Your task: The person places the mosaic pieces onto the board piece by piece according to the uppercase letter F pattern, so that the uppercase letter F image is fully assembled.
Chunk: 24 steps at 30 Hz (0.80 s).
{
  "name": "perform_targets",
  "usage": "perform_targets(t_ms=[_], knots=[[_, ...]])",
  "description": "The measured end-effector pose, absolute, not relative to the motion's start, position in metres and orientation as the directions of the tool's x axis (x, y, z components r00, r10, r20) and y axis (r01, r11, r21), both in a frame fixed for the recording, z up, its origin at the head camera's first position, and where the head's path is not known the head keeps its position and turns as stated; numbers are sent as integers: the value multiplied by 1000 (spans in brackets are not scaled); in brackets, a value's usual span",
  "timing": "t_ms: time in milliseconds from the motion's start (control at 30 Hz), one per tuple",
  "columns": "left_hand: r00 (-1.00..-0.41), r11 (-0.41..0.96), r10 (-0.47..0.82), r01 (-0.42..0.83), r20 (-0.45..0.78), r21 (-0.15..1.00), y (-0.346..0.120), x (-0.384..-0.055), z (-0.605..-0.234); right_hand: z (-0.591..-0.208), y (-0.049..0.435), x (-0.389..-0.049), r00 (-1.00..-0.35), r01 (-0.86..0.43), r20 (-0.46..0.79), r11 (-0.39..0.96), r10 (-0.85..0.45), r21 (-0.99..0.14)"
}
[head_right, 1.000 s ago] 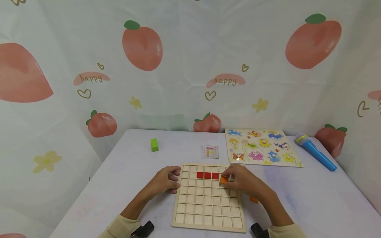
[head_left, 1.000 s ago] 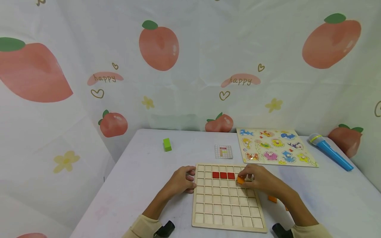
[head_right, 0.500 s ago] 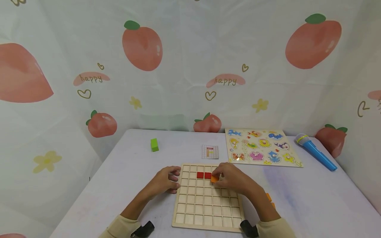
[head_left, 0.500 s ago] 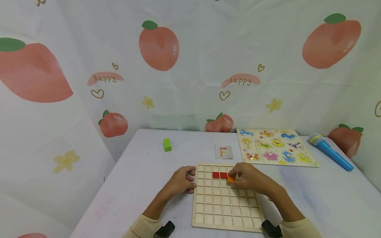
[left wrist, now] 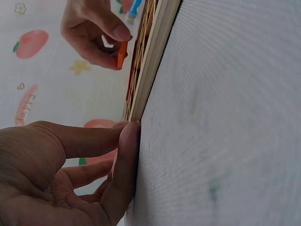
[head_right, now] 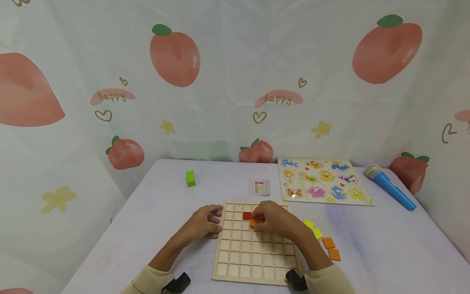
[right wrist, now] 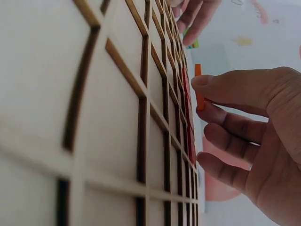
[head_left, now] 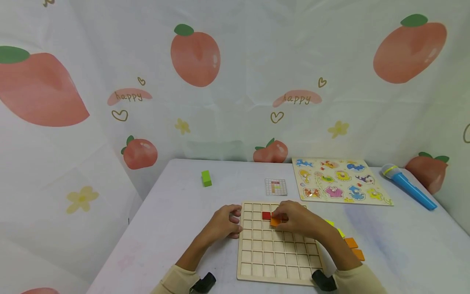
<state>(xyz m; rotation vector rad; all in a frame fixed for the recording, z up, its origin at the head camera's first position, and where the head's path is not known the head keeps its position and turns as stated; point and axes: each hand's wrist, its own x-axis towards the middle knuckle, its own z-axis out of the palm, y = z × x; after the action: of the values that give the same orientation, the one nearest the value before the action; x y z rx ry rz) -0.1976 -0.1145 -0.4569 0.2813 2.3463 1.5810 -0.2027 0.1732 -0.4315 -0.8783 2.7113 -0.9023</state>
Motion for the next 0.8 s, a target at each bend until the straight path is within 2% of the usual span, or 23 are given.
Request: perform_targets(t_ms=[300, 800], knots=[[-936, 376, 322, -8, -139, 927, -114, -198, -457, -434, 158, -205, -807, -483, 12, 649, -590, -588], [-933, 359, 338, 8, -122, 933, -115, -195, -453, -435, 152, -204, -793, -522, 47, 638, -607, -567]])
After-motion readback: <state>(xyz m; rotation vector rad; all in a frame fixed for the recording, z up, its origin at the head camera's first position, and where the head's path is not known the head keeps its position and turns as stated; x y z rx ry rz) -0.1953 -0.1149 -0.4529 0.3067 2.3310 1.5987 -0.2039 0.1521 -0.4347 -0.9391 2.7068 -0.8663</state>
